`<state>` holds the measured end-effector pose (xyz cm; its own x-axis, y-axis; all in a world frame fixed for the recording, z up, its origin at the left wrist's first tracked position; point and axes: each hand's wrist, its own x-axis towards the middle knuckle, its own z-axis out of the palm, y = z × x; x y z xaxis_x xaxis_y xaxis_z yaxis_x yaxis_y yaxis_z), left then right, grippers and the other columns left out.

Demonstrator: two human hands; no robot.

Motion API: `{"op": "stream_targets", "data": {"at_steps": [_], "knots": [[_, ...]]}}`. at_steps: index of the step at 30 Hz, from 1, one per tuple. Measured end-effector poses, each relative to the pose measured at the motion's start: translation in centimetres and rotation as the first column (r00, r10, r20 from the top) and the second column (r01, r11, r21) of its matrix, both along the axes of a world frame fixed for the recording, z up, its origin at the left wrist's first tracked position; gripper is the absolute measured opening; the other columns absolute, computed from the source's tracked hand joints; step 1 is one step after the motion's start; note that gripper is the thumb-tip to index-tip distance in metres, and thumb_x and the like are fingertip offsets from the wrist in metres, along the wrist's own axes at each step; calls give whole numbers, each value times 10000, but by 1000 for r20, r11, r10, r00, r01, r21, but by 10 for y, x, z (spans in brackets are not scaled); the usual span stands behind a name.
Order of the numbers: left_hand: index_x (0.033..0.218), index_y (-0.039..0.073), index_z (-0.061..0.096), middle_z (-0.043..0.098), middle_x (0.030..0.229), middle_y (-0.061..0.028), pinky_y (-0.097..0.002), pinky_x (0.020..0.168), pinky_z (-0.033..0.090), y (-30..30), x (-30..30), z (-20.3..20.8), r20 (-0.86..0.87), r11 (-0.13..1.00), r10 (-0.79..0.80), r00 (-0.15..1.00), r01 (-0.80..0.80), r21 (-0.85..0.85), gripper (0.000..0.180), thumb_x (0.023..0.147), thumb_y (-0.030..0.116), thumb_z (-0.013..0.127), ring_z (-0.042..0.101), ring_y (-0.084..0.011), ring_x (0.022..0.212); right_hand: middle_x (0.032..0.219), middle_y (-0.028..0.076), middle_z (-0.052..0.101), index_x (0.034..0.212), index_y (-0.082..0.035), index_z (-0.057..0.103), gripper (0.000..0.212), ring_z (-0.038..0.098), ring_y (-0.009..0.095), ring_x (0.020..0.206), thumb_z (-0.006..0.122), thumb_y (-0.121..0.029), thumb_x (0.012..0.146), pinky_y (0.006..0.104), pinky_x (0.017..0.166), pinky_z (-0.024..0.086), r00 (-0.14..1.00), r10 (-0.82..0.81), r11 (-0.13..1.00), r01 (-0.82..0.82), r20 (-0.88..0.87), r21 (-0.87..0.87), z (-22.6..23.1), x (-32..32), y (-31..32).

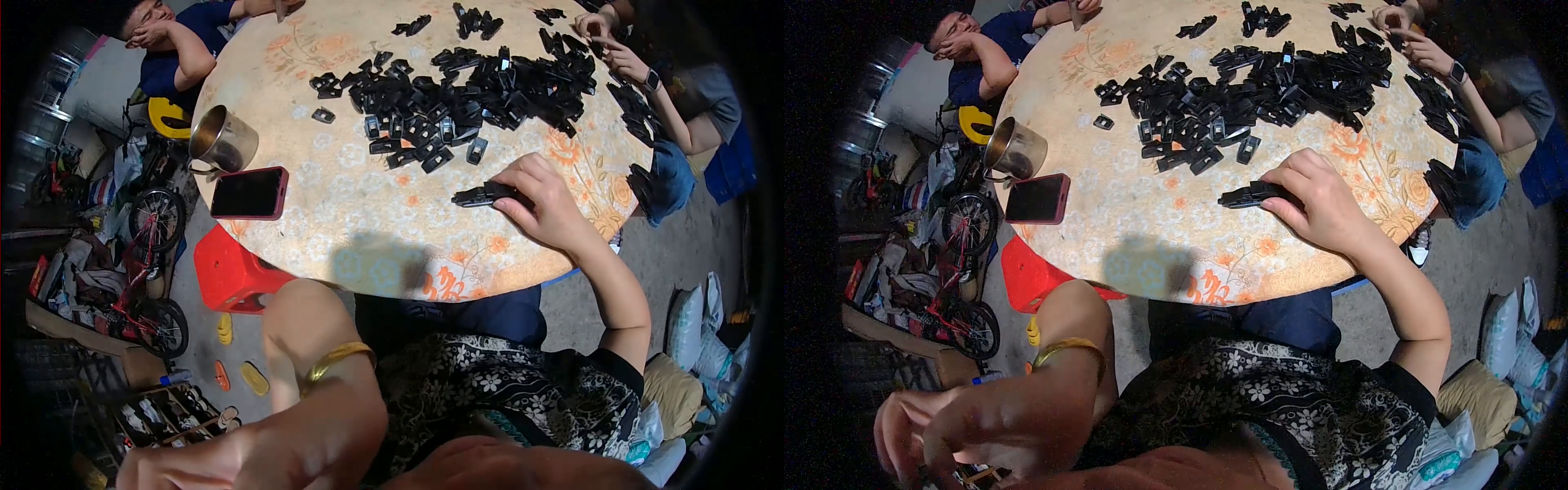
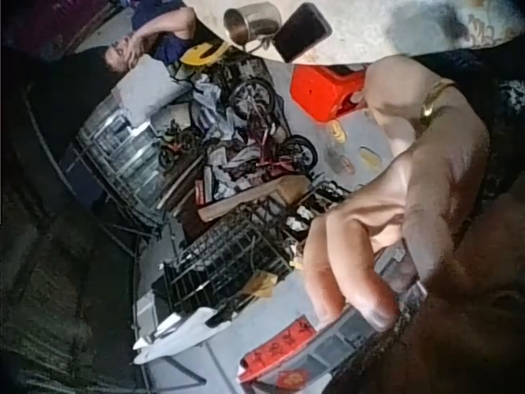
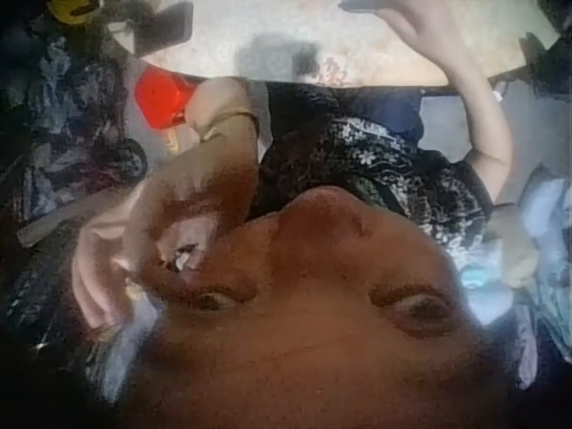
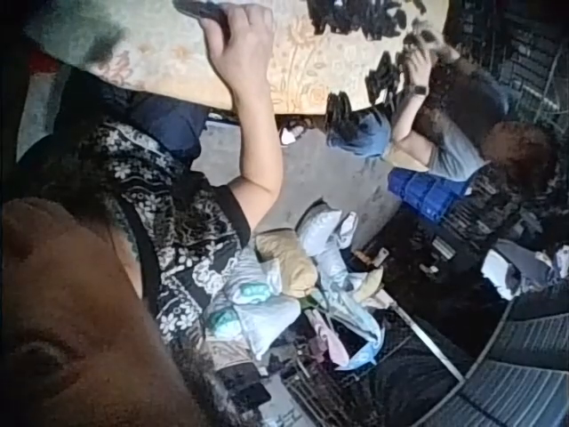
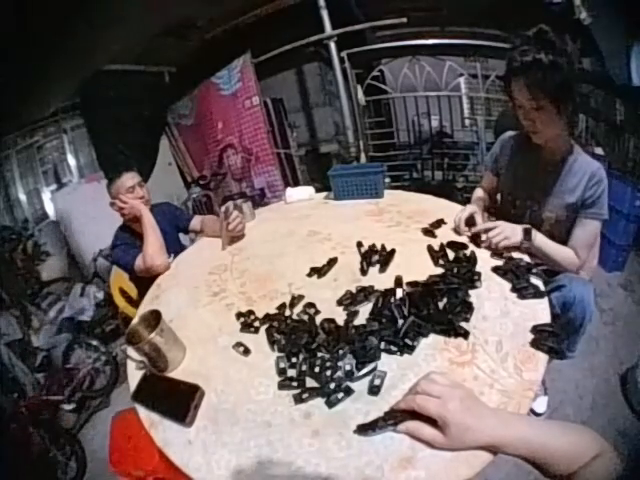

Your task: The person assembles small black plastic components by hand from a pile of parts on a table.

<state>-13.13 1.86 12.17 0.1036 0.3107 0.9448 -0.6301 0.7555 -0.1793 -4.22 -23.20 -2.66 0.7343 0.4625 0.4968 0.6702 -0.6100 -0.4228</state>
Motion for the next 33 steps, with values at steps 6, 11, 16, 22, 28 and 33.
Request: {"op": "stream_targets", "data": {"at_steps": [6,11,16,22,28,33], "knots": [[1333,66,448,436,1317,-119,-394,958,475,5,-4,3,-56,987,-89,994,96,129,555,803,3,601,495,-221,1167,848,113,586,954,-17,628,261,559,287,823,732,-147,753,370,729,454,1000,2,1000,-2,-3,-15,6,2,3],[1314,61,461,438,1309,-118,-388,949,482,-10,6,4,15,998,-49,999,49,-27,539,799,-11,604,499,-227,1143,867,114,581,966,-34,634,262,554,296,862,723,-183,770,388,767,455,1000,-3,1000,2,-23,-18,3,1,1],[1305,54,473,438,1311,-114,-368,951,478,-3,5,-3,40,995,-94,995,93,19,520,807,24,621,485,-229,1174,861,113,589,964,-20,630,274,558,290,831,735,-167,758,374,731,454,1000,-1,1000,1,-2,-16,2,0,1],[1280,49,487,438,1313,-112,-384,970,464,4,-5,0,-17,992,-122,992,123,37,462,830,47,590,476,-223,1196,941,129,605,1017,-13,627,300,577,294,891,716,-169,777,371,781,465,1000,-7,1000,8,-30,23,6,0,-1],[1279,58,492,445,1311,-104,-393,979,457,3,-3,-2,4,998,-64,998,64,8,469,819,16,569,485,-228,1188,1051,136,614,1041,-25,632,328,593,298,968,694,-244,804,379,826,484,979,82,994,-67,188,-85,35,24,24],[1260,63,509,455,1303,-98,-403,980,457,10,-6,-2,-31,988,-137,990,139,71,440,827,-3,550,500,-228,1171,1220,145,547,1168,-58,577,479,483,297,1192,640,-392,831,491,977,383,919,299,930,-221,255,-293,32,63,90]]}}
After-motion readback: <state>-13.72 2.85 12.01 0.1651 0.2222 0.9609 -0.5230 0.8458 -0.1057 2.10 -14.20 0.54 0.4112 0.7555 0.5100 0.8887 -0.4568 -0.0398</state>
